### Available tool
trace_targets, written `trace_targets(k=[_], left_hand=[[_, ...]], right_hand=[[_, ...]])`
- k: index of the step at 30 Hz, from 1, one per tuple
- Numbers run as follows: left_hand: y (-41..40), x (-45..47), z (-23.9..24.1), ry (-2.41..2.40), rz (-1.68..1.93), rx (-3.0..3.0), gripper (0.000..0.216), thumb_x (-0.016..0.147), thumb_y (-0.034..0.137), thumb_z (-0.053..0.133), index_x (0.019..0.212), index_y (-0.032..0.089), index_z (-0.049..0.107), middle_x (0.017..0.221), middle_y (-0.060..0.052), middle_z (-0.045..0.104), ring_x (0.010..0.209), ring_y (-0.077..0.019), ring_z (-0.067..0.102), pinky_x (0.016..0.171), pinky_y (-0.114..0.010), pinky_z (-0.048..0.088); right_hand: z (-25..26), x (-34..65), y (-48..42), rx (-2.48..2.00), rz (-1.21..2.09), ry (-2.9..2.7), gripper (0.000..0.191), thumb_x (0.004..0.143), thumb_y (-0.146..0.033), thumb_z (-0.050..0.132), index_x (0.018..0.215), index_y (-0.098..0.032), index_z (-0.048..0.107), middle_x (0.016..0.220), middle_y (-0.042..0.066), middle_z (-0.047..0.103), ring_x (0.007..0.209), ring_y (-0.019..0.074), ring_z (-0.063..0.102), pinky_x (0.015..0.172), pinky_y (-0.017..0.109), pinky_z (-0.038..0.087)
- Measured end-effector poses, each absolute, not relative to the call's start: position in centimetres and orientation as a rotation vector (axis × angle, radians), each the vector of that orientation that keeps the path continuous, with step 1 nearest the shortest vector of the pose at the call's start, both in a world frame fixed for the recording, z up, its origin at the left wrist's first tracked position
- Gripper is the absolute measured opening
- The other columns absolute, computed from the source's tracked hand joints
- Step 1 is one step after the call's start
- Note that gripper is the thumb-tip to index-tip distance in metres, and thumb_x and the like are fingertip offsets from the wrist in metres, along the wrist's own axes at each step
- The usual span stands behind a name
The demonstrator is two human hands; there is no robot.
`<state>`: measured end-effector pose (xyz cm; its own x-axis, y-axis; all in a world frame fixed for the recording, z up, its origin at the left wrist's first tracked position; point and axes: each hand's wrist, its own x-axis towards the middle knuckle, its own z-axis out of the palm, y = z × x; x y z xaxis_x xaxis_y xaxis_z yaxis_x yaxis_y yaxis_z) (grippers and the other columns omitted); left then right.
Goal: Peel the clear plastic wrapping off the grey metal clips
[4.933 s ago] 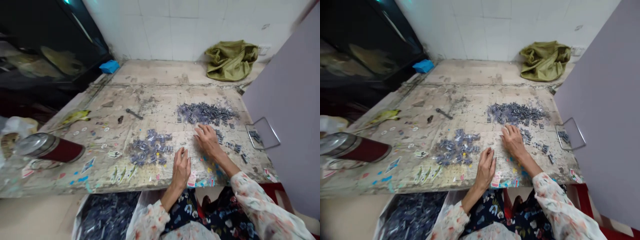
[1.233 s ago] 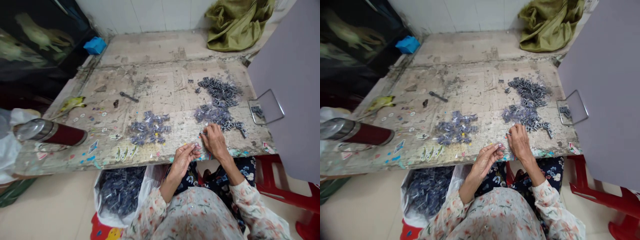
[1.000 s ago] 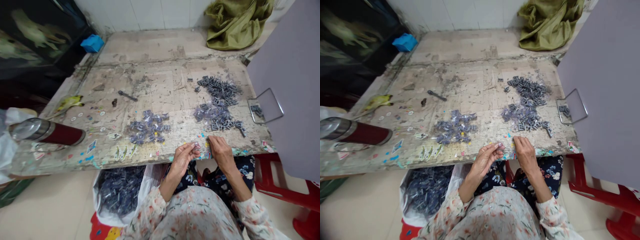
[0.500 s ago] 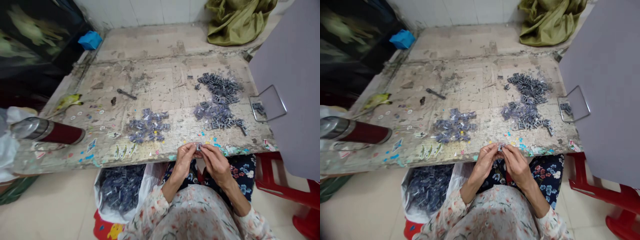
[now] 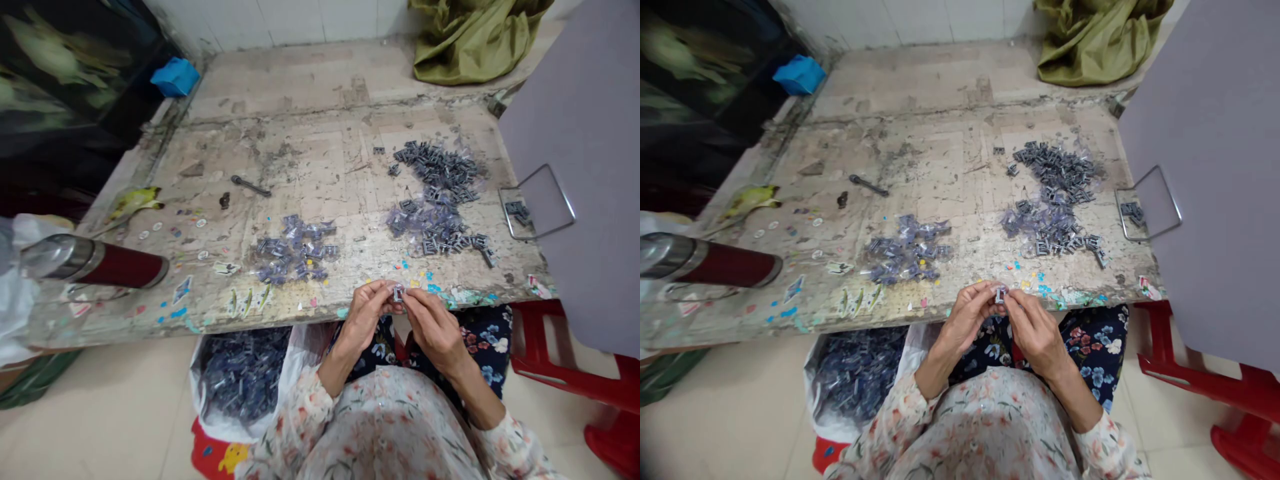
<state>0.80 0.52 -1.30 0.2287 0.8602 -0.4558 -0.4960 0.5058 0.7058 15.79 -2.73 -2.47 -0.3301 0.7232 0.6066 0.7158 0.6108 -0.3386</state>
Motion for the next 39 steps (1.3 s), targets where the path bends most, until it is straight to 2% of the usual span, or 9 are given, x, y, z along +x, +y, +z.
trace_targets(k=[5, 10, 19, 25, 30, 34, 39], left_hand=[[0.5, 0.9, -1.2, 0.95, 0.997, 0.525, 0.027, 0.072, 0.037, 0.078, 0.082, 0.013, 0.075, 0.073, -0.003, 0.07, 0.059, -0.0099, 0.06, 0.063, -0.022, 0.051], [0.2, 1.2, -1.4, 0.943, 1.063, 0.595, 0.026, 0.078, 0.037, 0.074, 0.087, 0.014, 0.075, 0.078, -0.004, 0.072, 0.064, -0.0113, 0.063, 0.066, -0.022, 0.05], [0.9, 0.4, -1.3, 0.865, 0.909, 0.366, 0.022, 0.066, 0.03, 0.082, 0.077, 0.012, 0.074, 0.066, -0.002, 0.067, 0.056, -0.0094, 0.06, 0.06, -0.021, 0.052], [0.0, 1.3, -1.4, 0.938, 1.052, 0.424, 0.022, 0.069, 0.033, 0.08, 0.082, 0.014, 0.077, 0.082, -0.006, 0.072, 0.075, -0.0155, 0.065, 0.071, -0.024, 0.053], [-1.0, 2.3, -1.0, 1.045, 1.13, 0.664, 0.021, 0.083, 0.036, 0.068, 0.088, 0.018, 0.077, 0.087, -0.003, 0.071, 0.083, -0.0167, 0.063, 0.078, -0.026, 0.05], [-1.2, 2.6, -0.8, 1.206, 1.229, 0.956, 0.018, 0.086, 0.031, 0.064, 0.083, 0.019, 0.078, 0.088, -0.004, 0.07, 0.087, -0.0182, 0.063, 0.083, -0.026, 0.049], [-1.4, 2.6, -1.0, 1.31, 1.387, 1.187, 0.021, 0.087, 0.021, 0.059, 0.097, 0.024, 0.078, 0.101, -0.007, 0.072, 0.096, -0.0203, 0.065, 0.091, -0.03, 0.048]], right_hand=[[-2.4, 15.9, -2.6, -1.141, 0.002, -2.067, 0.048, 0.091, -0.008, 0.055, 0.137, -0.019, 0.05, 0.108, 0.013, 0.07, 0.103, 0.0216, 0.068, 0.088, 0.034, 0.059], [-2.3, 15.5, -2.5, -1.16, -0.043, -2.058, 0.047, 0.091, -0.008, 0.056, 0.136, -0.019, 0.051, 0.108, 0.013, 0.07, 0.102, 0.0215, 0.069, 0.088, 0.034, 0.059], [-2.3, 16.0, -2.4, -1.134, -0.037, -2.067, 0.046, 0.089, -0.007, 0.059, 0.133, -0.017, 0.052, 0.108, 0.013, 0.07, 0.102, 0.0207, 0.068, 0.087, 0.033, 0.058], [-2.0, 15.7, -2.3, -1.131, 0.05, -2.004, 0.044, 0.087, -0.006, 0.06, 0.128, -0.021, 0.056, 0.108, 0.012, 0.07, 0.101, 0.0216, 0.068, 0.086, 0.037, 0.058], [-1.6, 14.7, -2.3, -1.232, 0.062, -1.888, 0.035, 0.088, -0.007, 0.059, 0.12, -0.02, 0.06, 0.113, 0.014, 0.069, 0.104, 0.0231, 0.067, 0.087, 0.04, 0.057], [-1.2, 13.8, -2.4, -1.277, 0.076, -1.838, 0.03, 0.089, -0.006, 0.057, 0.116, -0.018, 0.06, 0.11, 0.014, 0.07, 0.104, 0.022, 0.068, 0.088, 0.039, 0.056], [-0.8, 13.2, -2.6, -1.315, 0.12, -1.74, 0.022, 0.089, -0.007, 0.058, 0.108, -0.018, 0.061, 0.104, 0.012, 0.072, 0.102, 0.0206, 0.068, 0.088, 0.038, 0.056]])
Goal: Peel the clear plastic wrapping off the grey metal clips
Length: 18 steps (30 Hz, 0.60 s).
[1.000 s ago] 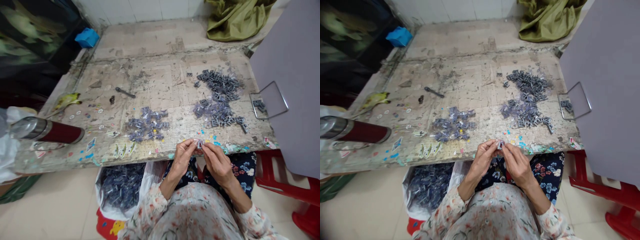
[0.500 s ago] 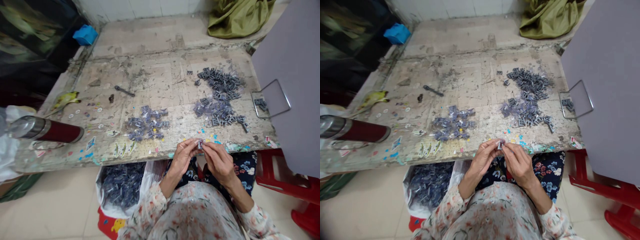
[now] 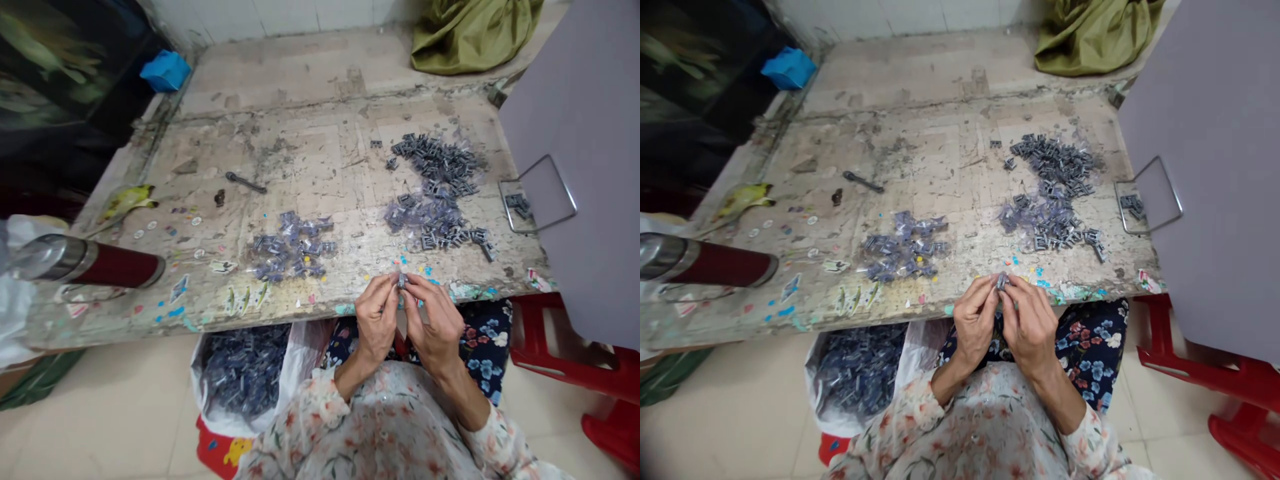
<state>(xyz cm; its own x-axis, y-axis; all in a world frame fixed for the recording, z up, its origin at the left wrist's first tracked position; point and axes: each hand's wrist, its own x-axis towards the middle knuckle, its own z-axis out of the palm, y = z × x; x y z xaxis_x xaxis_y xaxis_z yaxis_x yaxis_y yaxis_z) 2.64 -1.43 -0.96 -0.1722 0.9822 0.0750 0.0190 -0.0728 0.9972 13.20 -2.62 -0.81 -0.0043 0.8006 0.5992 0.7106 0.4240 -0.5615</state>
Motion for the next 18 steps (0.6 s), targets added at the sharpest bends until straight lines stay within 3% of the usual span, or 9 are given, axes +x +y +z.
trace_targets(k=[3, 7, 18], left_hand=[[-1.4, 2.4, -1.1, 1.303, 1.386, 1.232, 0.023, 0.088, 0.021, 0.059, 0.102, 0.025, 0.077, 0.103, -0.007, 0.073, 0.097, -0.0213, 0.065, 0.092, -0.033, 0.048], [-1.2, 2.1, -0.9, 1.273, 1.367, 1.225, 0.023, 0.088, 0.022, 0.057, 0.1, 0.025, 0.077, 0.102, -0.007, 0.073, 0.097, -0.0217, 0.066, 0.091, -0.034, 0.049], [-1.3, 1.6, -1.0, 1.235, 1.364, 1.303, 0.025, 0.088, 0.02, 0.056, 0.101, 0.024, 0.077, 0.099, -0.007, 0.074, 0.095, -0.0213, 0.067, 0.088, -0.032, 0.05]], right_hand=[[-0.8, 13.1, -2.5, -1.356, 0.277, -1.642, 0.016, 0.09, -0.014, 0.059, 0.104, -0.02, 0.063, 0.102, 0.009, 0.072, 0.098, 0.0198, 0.068, 0.086, 0.037, 0.058], [-0.6, 13.5, -2.3, -1.412, 0.502, -1.554, 0.031, 0.09, -0.022, 0.061, 0.121, -0.021, 0.059, 0.106, 0.009, 0.069, 0.09, 0.018, 0.068, 0.075, 0.032, 0.062], [0.5, 13.7, -2.1, -1.334, 0.472, -1.639, 0.022, 0.089, -0.019, 0.062, 0.11, -0.022, 0.066, 0.098, 0.008, 0.068, 0.088, 0.0185, 0.066, 0.071, 0.031, 0.06]])
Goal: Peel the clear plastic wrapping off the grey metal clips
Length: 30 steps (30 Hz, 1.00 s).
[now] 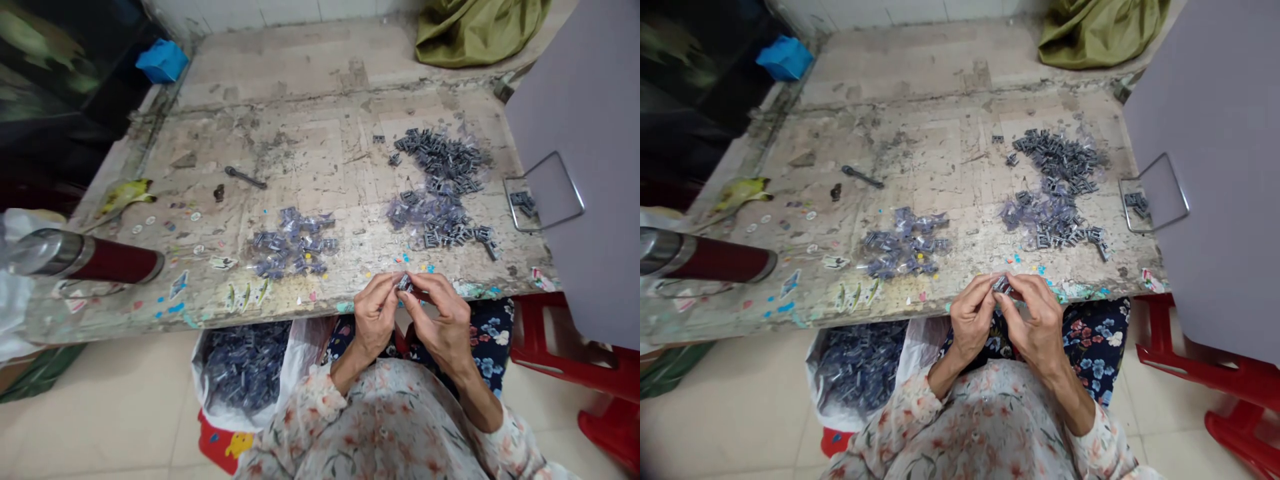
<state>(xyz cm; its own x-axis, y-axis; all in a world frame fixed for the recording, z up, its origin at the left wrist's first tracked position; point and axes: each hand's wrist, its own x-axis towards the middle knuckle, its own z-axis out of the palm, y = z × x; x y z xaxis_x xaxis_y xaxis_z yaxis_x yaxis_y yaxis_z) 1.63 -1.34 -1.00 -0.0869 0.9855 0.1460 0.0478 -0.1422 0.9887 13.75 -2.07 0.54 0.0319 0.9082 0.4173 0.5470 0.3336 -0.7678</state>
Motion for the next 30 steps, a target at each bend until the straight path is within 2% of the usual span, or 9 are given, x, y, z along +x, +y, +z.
trace_targets(k=[9, 14, 17, 21, 24, 27, 30], left_hand=[[-1.6, 2.0, -1.8, 1.294, 1.373, 1.319, 0.025, 0.089, 0.022, 0.056, 0.102, 0.025, 0.077, 0.099, -0.007, 0.074, 0.092, -0.021, 0.066, 0.088, -0.032, 0.049], [-1.6, 2.2, -2.8, 1.278, 1.397, 1.382, 0.023, 0.091, 0.023, 0.055, 0.098, 0.022, 0.077, 0.094, -0.007, 0.073, 0.088, -0.0192, 0.066, 0.083, -0.03, 0.051], [-0.8, 1.0, -3.1, 1.146, 1.321, 1.38, 0.021, 0.091, 0.025, 0.057, 0.097, 0.02, 0.076, 0.095, -0.007, 0.073, 0.089, -0.0187, 0.066, 0.082, -0.03, 0.052], [1.5, -1.1, -3.1, 0.989, 0.993, 1.282, 0.022, 0.09, 0.029, 0.058, 0.101, 0.018, 0.075, 0.1, -0.007, 0.074, 0.094, -0.02, 0.067, 0.084, -0.03, 0.052], [2.8, -1.2, -3.2, 1.024, 0.918, 1.483, 0.022, 0.091, 0.028, 0.056, 0.099, 0.017, 0.074, 0.095, -0.008, 0.072, 0.089, -0.0194, 0.067, 0.083, -0.031, 0.051], [2.4, -0.3, -3.9, 1.142, 1.02, 1.821, 0.024, 0.094, 0.023, 0.05, 0.099, 0.017, 0.072, 0.093, -0.009, 0.069, 0.088, -0.0195, 0.062, 0.083, -0.034, 0.049], [1.1, 0.6, -5.2, 1.247, 1.14, 1.995, 0.025, 0.095, 0.017, 0.046, 0.105, 0.015, 0.068, 0.094, -0.011, 0.067, 0.089, -0.0205, 0.059, 0.082, -0.037, 0.049]], right_hand=[[0.0, 13.8, -1.8, -1.332, 0.443, -1.654, 0.018, 0.088, -0.018, 0.063, 0.105, -0.021, 0.067, 0.095, 0.007, 0.07, 0.087, 0.0184, 0.066, 0.074, 0.032, 0.059], [-0.6, 14.1, -1.6, -1.333, 0.442, -1.662, 0.014, 0.089, -0.018, 0.062, 0.102, -0.02, 0.067, 0.093, 0.007, 0.069, 0.085, 0.0184, 0.066, 0.074, 0.033, 0.058], [-0.6, 15.5, -1.2, -1.244, 0.447, -1.801, 0.021, 0.089, -0.016, 0.062, 0.109, -0.021, 0.065, 0.095, 0.007, 0.069, 0.089, 0.0197, 0.065, 0.079, 0.035, 0.056], [-1.6, 18.0, 0.0, -1.059, 0.384, -2.181, 0.039, 0.091, -0.014, 0.059, 0.129, -0.02, 0.057, 0.107, 0.011, 0.068, 0.1, 0.0231, 0.062, 0.087, 0.039, 0.054], [-3.2, 18.9, 1.0, -0.986, 0.273, -2.331, 0.044, 0.091, -0.013, 0.056, 0.135, -0.019, 0.053, 0.112, 0.012, 0.067, 0.106, 0.0249, 0.059, 0.089, 0.041, 0.054], [-4.8, 18.6, 1.2, -1.018, 0.19, -2.23, 0.045, 0.09, -0.012, 0.058, 0.134, -0.021, 0.054, 0.117, 0.013, 0.066, 0.109, 0.0254, 0.058, 0.089, 0.042, 0.054], [-5.9, 17.6, 0.3, -1.116, 0.159, -2.028, 0.039, 0.088, -0.012, 0.06, 0.126, -0.023, 0.061, 0.108, 0.011, 0.067, 0.1, 0.0239, 0.06, 0.085, 0.042, 0.054]])
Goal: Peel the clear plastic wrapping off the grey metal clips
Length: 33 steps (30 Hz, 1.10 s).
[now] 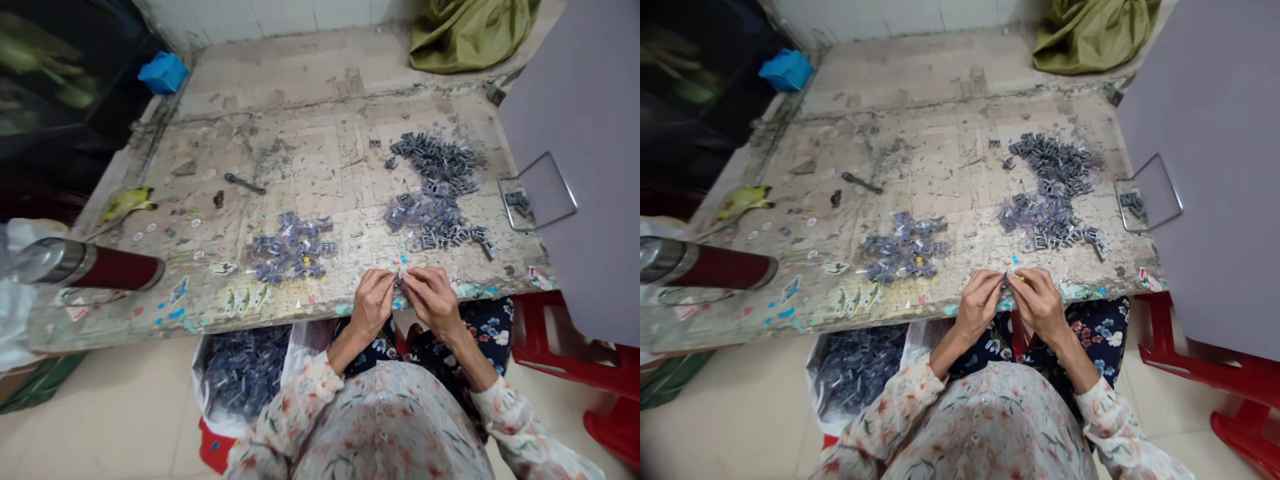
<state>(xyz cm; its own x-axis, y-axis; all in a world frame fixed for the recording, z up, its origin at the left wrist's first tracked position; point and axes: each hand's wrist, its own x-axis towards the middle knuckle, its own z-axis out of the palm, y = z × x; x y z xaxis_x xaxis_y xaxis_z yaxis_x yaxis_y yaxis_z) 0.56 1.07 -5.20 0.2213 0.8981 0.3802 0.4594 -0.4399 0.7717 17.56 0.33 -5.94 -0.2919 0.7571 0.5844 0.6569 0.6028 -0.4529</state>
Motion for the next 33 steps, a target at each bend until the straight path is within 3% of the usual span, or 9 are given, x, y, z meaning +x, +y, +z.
trace_targets(k=[4, 21, 33], left_hand=[[-0.1, 0.9, -6.5, 1.282, 1.189, 2.092, 0.027, 0.095, 0.012, 0.045, 0.114, 0.013, 0.063, 0.097, -0.012, 0.065, 0.092, -0.0208, 0.057, 0.081, -0.037, 0.05], [0.1, 0.7, -8.1, 1.232, 1.109, 2.421, 0.031, 0.095, 0.01, 0.037, 0.116, 0.009, 0.059, 0.096, -0.015, 0.065, 0.088, -0.0234, 0.055, 0.077, -0.042, 0.052], [0.2, 1.0, -7.4, 1.277, 0.863, 2.626, 0.033, 0.098, 0.014, 0.03, 0.094, 0.009, 0.063, 0.084, -0.011, 0.058, 0.081, -0.0233, 0.05, 0.07, -0.037, 0.05]], right_hand=[[-6.7, 16.2, -0.8, -1.217, 0.22, -1.874, 0.029, 0.09, -0.013, 0.058, 0.115, -0.023, 0.067, 0.091, 0.008, 0.068, 0.085, 0.0205, 0.062, 0.078, 0.039, 0.053], [-8.0, 14.4, -1.6, -1.335, 0.141, -1.737, 0.013, 0.09, -0.01, 0.056, 0.098, -0.018, 0.062, 0.086, 0.007, 0.067, 0.085, 0.02, 0.061, 0.077, 0.037, 0.051], [-7.8, 14.0, -2.2, -1.422, 0.16, -1.706, 0.018, 0.096, -0.018, 0.047, 0.094, -0.016, 0.064, 0.086, 0.009, 0.065, 0.087, 0.021, 0.057, 0.079, 0.039, 0.049]])
